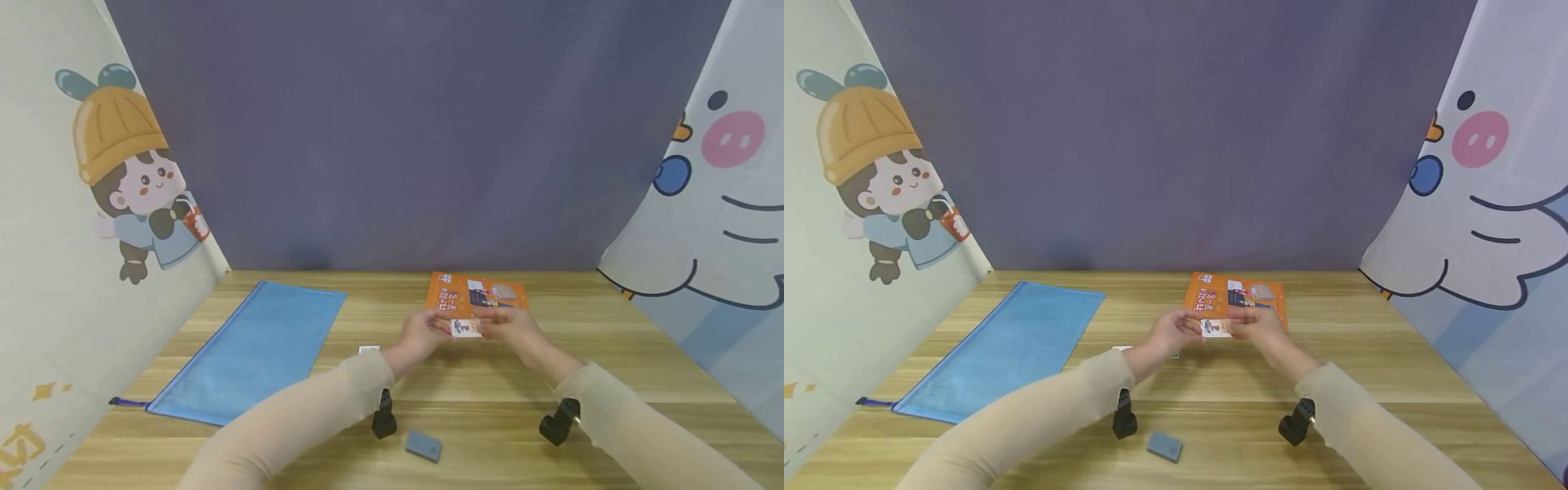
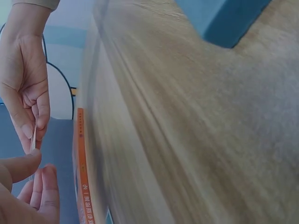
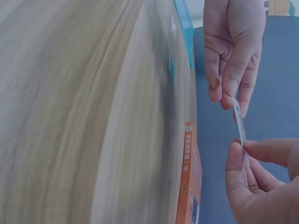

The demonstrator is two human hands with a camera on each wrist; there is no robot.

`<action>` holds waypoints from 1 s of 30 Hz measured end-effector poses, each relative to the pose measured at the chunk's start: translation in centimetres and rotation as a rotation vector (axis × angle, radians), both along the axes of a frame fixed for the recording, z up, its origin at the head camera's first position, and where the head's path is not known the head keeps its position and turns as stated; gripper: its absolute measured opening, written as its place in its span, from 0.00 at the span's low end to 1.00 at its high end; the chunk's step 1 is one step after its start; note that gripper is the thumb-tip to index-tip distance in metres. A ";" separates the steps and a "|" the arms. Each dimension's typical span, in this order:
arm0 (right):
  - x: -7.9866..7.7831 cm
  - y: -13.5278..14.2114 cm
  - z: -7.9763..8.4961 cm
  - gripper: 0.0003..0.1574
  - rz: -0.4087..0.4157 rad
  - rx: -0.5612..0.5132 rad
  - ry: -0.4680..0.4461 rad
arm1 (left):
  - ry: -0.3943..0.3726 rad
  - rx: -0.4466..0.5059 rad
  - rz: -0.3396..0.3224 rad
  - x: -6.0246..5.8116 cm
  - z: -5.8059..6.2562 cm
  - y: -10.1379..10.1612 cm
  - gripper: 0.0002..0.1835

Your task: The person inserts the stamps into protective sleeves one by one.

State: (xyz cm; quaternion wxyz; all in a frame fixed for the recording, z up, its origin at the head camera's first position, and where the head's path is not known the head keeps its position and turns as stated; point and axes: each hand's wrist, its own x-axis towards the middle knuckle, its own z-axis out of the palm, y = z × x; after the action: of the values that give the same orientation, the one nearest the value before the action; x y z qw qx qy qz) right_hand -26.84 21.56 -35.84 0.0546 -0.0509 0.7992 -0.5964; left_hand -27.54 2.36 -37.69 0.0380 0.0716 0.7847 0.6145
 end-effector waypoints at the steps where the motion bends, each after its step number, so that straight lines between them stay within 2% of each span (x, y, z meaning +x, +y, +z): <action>1: -0.1 0.1 -0.2 0.29 0.005 -0.001 0.000 | 0.000 0.000 -0.001 0.0 -0.1 0.1 0.22; 5: -0.4 0.6 -1.0 0.28 0.010 -0.003 0.000 | -0.007 0.002 -0.007 0.0 -0.5 0.4 0.21; 11: -0.5 1.2 -1.9 0.30 0.040 -0.009 -0.015 | -0.014 -0.086 -0.027 -0.5 -1.6 0.9 0.23; 16: -0.4 1.2 -2.5 0.28 0.018 0.035 -0.047 | -0.019 -0.140 -0.049 -0.6 -2.2 1.2 0.26; 21: -0.2 1.1 -3.2 0.28 0.017 0.050 -0.079 | -0.027 -0.181 -0.067 -0.2 -2.2 1.3 0.25; 26: -0.2 1.2 -3.6 0.27 -0.002 0.040 -0.088 | 0.016 -0.233 -0.072 -0.2 -2.3 1.6 0.24; 30: 0.0 1.4 -3.9 0.26 -0.014 0.082 -0.066 | 0.040 -0.305 -0.072 -0.1 -2.1 1.9 0.22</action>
State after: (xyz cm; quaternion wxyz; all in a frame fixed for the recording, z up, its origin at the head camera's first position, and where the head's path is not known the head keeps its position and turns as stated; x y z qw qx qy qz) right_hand -26.86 22.97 -39.70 0.0786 -0.0232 0.8212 -0.5648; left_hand -27.63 4.23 -39.82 0.0549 0.1052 0.8665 0.4849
